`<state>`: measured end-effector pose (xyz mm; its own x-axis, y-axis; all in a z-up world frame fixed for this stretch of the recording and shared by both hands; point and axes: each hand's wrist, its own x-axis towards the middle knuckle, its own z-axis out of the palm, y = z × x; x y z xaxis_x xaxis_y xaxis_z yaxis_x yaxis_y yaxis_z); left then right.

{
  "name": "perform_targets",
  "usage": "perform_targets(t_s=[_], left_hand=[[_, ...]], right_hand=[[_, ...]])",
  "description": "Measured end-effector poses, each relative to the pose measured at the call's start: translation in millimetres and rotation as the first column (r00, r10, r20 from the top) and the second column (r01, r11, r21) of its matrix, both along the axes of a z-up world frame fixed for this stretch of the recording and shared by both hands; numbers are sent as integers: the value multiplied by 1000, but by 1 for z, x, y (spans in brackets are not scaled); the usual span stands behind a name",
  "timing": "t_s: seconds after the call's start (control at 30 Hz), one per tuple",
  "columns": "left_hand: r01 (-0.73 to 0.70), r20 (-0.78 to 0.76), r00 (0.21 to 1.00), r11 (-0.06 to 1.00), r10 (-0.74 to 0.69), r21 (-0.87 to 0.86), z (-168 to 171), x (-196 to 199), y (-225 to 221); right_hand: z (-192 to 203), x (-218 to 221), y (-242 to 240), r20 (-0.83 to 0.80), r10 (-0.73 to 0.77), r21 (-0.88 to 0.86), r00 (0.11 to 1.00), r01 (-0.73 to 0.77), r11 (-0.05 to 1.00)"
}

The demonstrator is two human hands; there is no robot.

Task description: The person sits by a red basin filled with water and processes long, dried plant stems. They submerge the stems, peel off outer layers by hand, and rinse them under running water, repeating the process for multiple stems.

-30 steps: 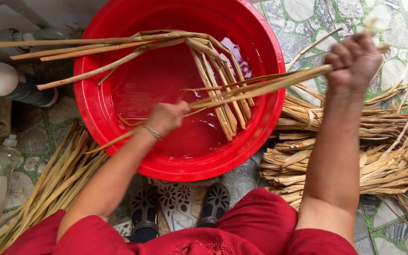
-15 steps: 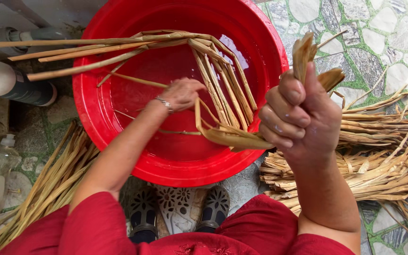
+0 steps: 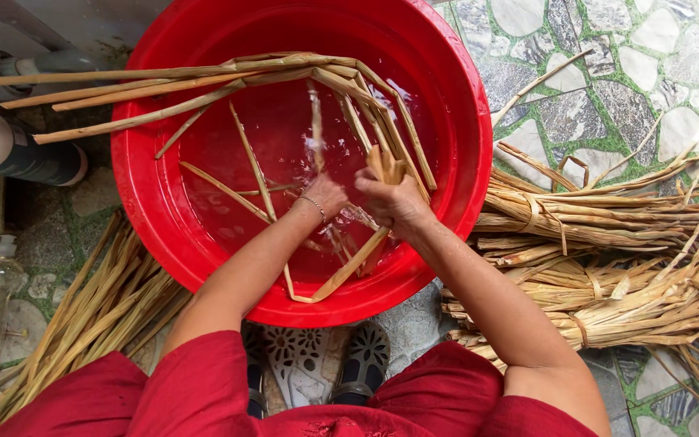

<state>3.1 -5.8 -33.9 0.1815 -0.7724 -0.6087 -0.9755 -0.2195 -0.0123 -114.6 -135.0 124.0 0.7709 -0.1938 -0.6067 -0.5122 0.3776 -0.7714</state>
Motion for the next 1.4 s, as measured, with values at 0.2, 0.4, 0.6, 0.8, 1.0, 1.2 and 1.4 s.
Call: perform_targets(t_s=[0.2, 0.4, 0.6, 0.8, 1.0, 1.2, 1.4], left_hand=[[-638, -406, 691, 769, 598, 46, 34, 35, 15], [-922, -716, 325, 374, 618, -95, 93, 64, 68], [-949, -924, 73, 311, 375, 51, 107, 14, 44], [-891, -951, -115, 394, 286, 226, 117, -1, 29], [-975, -993, -115, 188, 19, 117, 115, -4, 2], [-989, -996, -8, 149, -92, -6, 109, -6, -16], [-975, -988, -62, 205, 142, 90, 120, -17, -26]], right_hand=[[-12, 5, -18, -13, -30, 91, 999, 31, 995], [-12, 13, -10, -102, -16, -86, 995, 7, 996], [-12, 33, 1, 86, -78, -275, 993, 99, 956], [-5, 37, -7, 294, -136, -7, 946, 145, 989], [12, 39, -8, 232, -49, -61, 971, 65, 996], [11, 49, -18, 378, -163, 117, 911, 128, 985], [9, 65, -34, 222, -354, 42, 909, 354, 934]])
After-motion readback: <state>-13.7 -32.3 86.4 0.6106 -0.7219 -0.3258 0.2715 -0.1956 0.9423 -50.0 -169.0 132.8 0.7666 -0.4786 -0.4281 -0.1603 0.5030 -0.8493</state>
